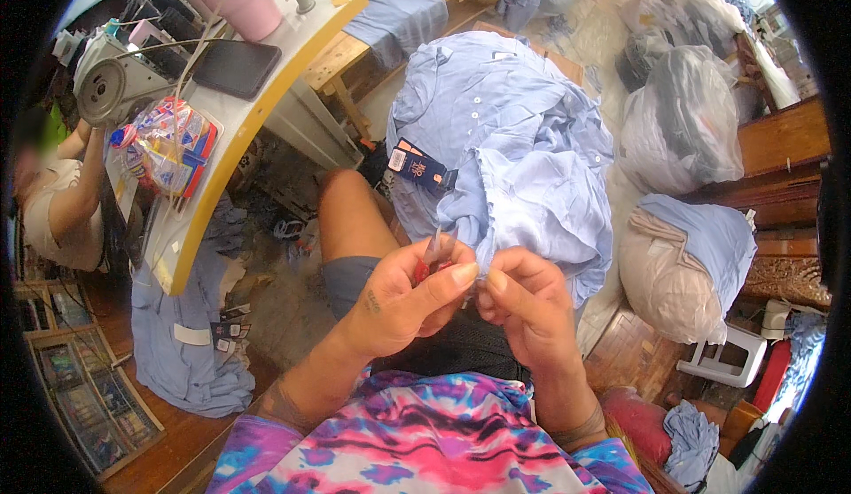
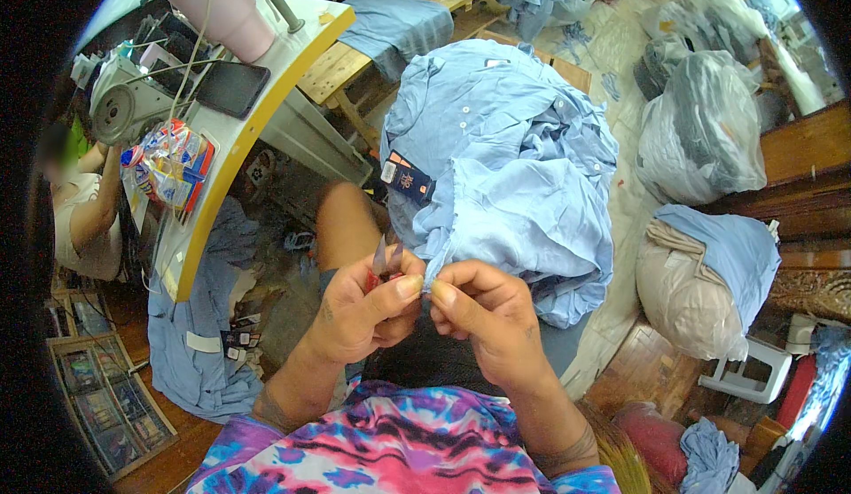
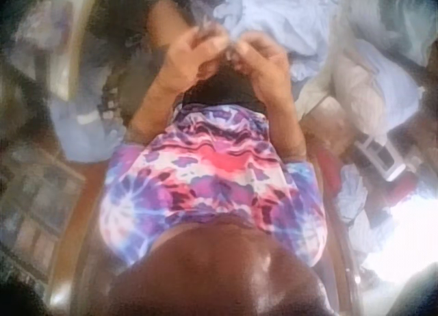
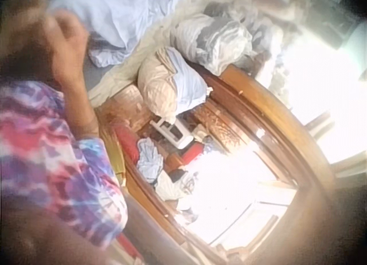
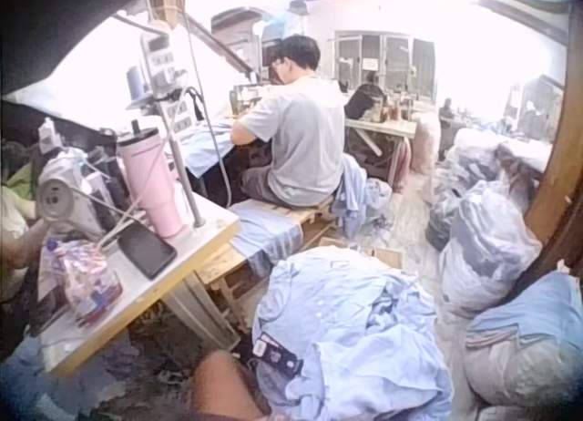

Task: The person uses thread snips to remove loose threads from light blue shirts, handling each garment one at a time from a large pile.

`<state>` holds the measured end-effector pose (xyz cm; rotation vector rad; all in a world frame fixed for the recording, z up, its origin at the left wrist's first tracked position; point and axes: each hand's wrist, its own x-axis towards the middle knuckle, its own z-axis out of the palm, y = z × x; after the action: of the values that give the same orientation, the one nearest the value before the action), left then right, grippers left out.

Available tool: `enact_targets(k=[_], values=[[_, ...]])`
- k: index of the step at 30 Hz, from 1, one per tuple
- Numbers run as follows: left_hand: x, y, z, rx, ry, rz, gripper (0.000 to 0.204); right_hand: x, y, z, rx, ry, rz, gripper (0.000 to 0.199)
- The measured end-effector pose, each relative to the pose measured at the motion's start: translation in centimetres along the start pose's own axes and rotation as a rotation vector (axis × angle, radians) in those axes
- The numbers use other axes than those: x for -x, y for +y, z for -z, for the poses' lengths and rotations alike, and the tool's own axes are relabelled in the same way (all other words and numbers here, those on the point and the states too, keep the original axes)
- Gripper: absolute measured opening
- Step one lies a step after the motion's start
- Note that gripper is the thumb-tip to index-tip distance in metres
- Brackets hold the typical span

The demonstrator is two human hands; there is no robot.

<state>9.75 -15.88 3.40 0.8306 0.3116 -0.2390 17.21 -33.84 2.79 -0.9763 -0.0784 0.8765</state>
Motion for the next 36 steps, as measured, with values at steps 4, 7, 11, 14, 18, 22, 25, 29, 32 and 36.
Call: enact_targets(k=[4, 7, 11, 14, 18, 22, 25, 29, 32, 36], values=[[0.8, 0.3, -0.1, -0.228, 0.105, -0.168, 0.018, -0.7, 0.4, -1.2, -0.012, 0.047, -0.063, 0.015], [2.1, -0.2, -0.7, -0.406, 0.202, -0.328, 0.018, -1.5, 1.4, -1.1, 0.032, 0.056, 0.085, 0.015], [3.5, -0.3, -0.8, -0.377, 0.163, -0.263, 0.025, -2.2, 1.7, -1.2, 0.093, 0.074, 0.202, 0.015], [3.2, -0.7, -1.0, -0.475, 0.172, -0.283, 0.033, -2.4, 1.6, -1.3, 0.134, 0.070, 0.183, 0.015], [2.7, -0.8, -0.9, -0.564, 0.182, -0.360, 0.035, -2.4, 1.8, -1.7, 0.131, 0.075, 0.197, 0.015], [2.8, -0.7, -0.7, -0.582, 0.195, -0.362, 0.035, -2.6, 2.0, -1.8, 0.077, 0.059, 0.208, 0.014], [2.4, -1.3, -0.6, -0.540, 0.216, -0.413, 0.035, -2.6, 2.2, -1.8, 0.057, 0.052, 0.221, 0.013], [2.3, -1.8, -0.2, -0.525, 0.223, -0.399, 0.034, -2.7, 2.3, -1.9, 0.062, 0.054, 0.226, 0.013], [2.3, -1.6, -0.1, -0.539, 0.217, -0.367, 0.034, -2.6, 2.4, -1.9, 0.085, 0.059, 0.224, 0.012], [2.7, -0.9, -0.3, -0.578, 0.225, -0.329, 0.035, -2.8, 2.8, -1.9, 0.125, 0.043, 0.269, 0.011]])
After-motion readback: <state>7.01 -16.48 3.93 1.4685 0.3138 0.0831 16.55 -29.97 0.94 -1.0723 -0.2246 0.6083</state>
